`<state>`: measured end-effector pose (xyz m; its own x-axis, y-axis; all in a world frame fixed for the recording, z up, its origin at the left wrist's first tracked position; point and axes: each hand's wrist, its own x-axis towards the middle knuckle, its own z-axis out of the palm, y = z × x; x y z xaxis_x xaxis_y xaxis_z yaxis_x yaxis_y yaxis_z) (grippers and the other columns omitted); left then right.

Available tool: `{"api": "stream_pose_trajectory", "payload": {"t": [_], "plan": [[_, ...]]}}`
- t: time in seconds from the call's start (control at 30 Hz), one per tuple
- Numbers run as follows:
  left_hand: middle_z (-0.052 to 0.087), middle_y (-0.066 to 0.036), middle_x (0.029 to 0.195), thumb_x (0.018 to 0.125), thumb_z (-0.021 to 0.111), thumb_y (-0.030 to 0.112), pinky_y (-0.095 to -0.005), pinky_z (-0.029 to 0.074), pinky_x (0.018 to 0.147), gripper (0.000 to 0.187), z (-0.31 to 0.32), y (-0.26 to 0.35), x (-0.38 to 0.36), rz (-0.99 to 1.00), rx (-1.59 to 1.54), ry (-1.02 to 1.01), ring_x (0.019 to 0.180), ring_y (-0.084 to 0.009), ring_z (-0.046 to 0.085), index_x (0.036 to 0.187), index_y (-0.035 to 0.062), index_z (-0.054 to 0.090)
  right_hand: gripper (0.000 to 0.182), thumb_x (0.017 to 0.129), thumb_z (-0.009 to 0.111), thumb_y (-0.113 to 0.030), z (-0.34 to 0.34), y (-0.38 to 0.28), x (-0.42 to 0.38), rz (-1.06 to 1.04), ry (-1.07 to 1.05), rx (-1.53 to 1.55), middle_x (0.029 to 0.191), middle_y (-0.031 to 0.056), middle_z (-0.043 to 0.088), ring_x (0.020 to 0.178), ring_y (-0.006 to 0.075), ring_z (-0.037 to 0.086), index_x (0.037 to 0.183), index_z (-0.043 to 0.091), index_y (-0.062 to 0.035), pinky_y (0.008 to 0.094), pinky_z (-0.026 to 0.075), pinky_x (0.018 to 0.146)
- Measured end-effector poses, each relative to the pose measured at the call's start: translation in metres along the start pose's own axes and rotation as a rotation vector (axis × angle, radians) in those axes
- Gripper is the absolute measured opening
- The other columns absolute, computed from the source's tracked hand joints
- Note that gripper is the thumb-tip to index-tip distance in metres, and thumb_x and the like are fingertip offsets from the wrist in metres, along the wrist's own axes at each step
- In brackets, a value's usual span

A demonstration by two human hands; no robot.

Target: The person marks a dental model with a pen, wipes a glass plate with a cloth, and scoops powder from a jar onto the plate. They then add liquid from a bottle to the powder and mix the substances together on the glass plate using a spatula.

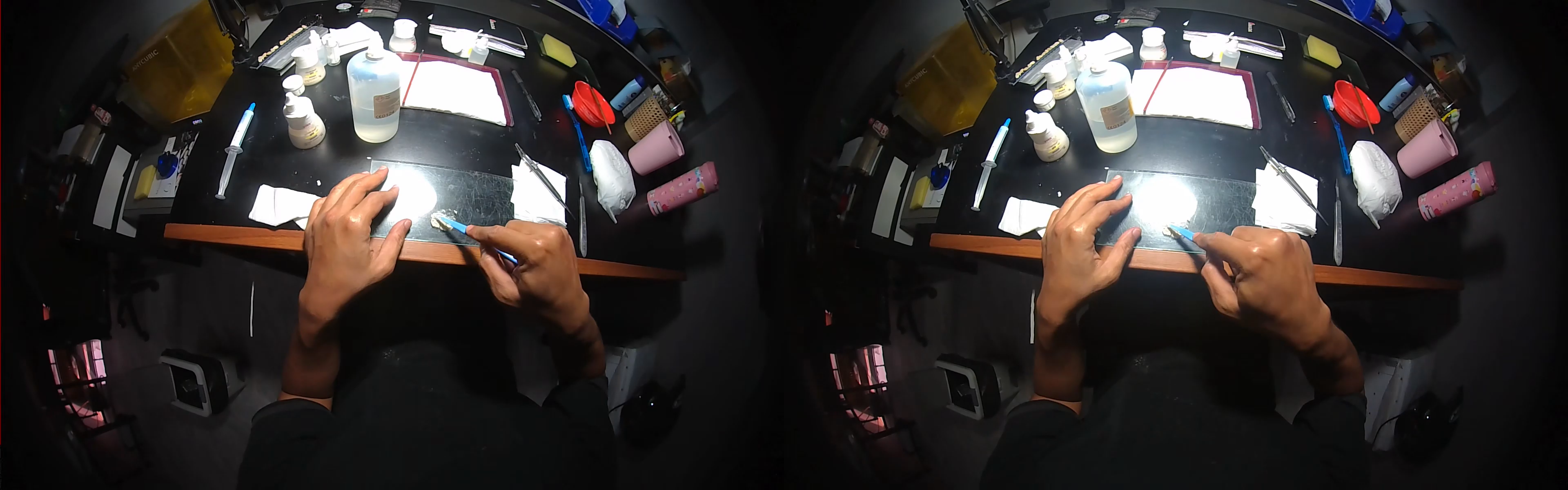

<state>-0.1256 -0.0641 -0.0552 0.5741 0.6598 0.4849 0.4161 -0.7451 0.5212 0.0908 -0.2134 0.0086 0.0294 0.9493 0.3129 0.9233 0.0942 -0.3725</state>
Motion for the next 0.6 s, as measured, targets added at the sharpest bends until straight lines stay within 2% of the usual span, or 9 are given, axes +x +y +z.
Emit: {"api": "stream_pose_trajectory", "payload": {"t": [0.33, 0.6], "plan": [[0.074, -0.015, 0.141, 0.085, 0.087, 0.022, -0.0453, 0.048, 0.108, 0.040, 0.001, -0.002, -0.001, 0.009, -0.005, 0.011, 0.135, -0.0349, 0.065, 0.121, 0.0056, 0.081, 0.026, 0.083, 0.082, -0.010, 0.012, 0.009, -0.009, -0.037, 0.041, 0.060, 0.064, 0.0054, 0.061, 0.051, 0.0207, 0.062, 0.108, 0.085, -0.0097, 0.0364, 0.047, 0.049], [0.073, -0.014, 0.139, 0.086, 0.085, 0.024, -0.0449, 0.049, 0.105, 0.037, 0.002, -0.002, 0.000, 0.016, 0.002, 0.018, 0.134, -0.0328, 0.065, 0.118, 0.0047, 0.081, 0.028, 0.083, 0.081, -0.011, 0.015, 0.011, -0.012, -0.083, 0.094, 0.063, 0.063, 0.0049, 0.061, 0.050, 0.0193, 0.061, 0.111, 0.085, -0.0095, 0.0348, 0.047, 0.048]]}}
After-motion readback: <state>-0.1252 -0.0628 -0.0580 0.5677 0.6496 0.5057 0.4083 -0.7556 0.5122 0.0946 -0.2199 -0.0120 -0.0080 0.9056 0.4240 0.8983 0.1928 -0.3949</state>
